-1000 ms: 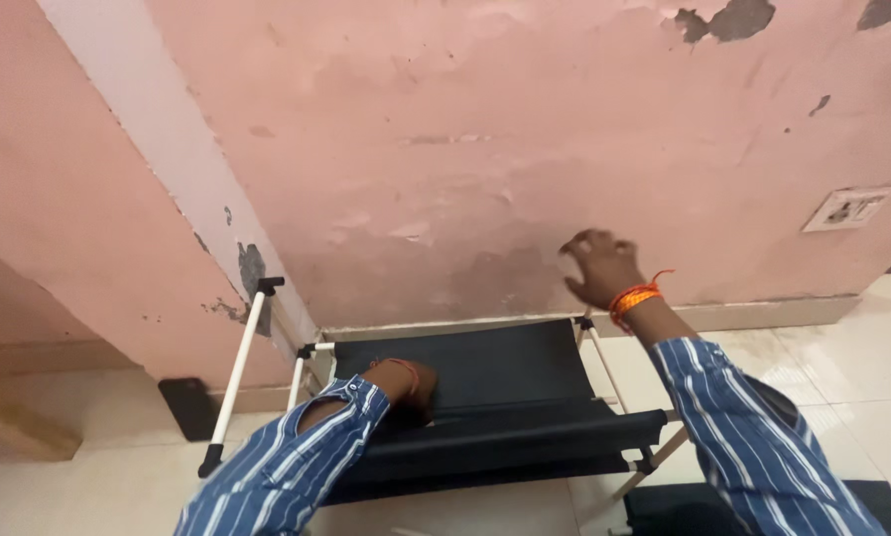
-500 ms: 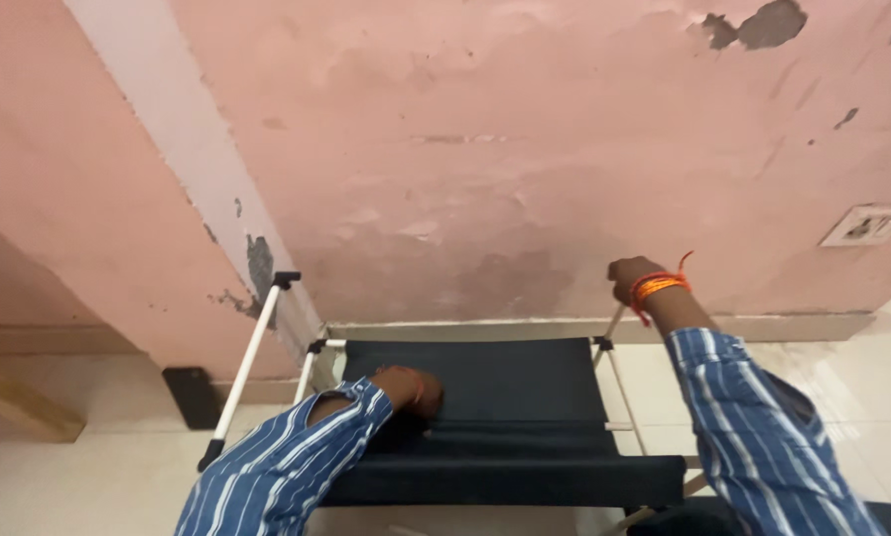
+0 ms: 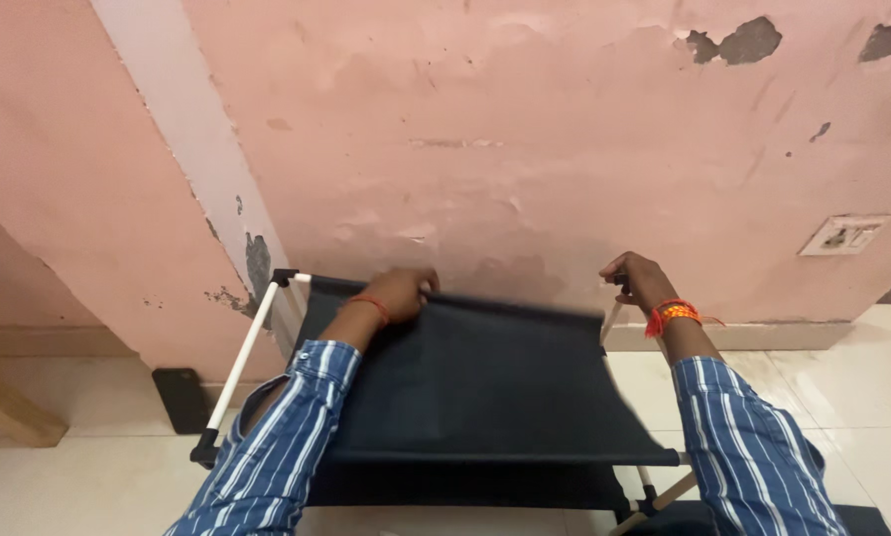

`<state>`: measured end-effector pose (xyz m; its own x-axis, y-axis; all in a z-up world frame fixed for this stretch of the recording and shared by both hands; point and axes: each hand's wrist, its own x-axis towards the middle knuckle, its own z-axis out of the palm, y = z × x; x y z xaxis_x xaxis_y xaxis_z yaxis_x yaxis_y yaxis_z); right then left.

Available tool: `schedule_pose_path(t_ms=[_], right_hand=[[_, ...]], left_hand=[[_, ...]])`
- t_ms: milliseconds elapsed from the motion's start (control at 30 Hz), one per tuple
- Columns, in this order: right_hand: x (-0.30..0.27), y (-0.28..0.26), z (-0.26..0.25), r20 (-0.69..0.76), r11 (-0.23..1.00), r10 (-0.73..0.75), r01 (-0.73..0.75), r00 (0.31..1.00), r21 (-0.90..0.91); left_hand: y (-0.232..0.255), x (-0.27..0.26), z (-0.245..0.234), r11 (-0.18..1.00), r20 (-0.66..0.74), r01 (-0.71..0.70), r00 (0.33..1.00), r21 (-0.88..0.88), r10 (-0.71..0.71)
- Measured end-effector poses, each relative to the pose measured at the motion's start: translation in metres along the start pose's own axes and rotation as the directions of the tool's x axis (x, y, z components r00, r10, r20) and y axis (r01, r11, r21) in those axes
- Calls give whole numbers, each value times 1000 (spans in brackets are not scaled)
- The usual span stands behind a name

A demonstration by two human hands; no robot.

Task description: The person assembles a two-tiered fabric shelf by connecting white poles with black corner joints and attaching black fabric shelves. They insert poles into joints, secure the frame, and stretch the fabric over the supports.

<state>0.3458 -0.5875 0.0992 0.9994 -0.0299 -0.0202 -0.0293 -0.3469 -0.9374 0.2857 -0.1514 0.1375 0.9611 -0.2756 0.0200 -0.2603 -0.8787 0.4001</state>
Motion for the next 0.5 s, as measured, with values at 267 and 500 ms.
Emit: schedule_pose_path(t_ms=[267, 500], right_hand=[[-14, -21, 7, -82, 996, 23, -29, 996, -84], [-15, -6, -1, 50, 998, 19, -22, 999, 60]], left_hand=[[-9, -1, 0, 999, -169, -28, 985, -29, 23], [-9, -3, 0, 1000, -147, 25, 989, -4, -26]])
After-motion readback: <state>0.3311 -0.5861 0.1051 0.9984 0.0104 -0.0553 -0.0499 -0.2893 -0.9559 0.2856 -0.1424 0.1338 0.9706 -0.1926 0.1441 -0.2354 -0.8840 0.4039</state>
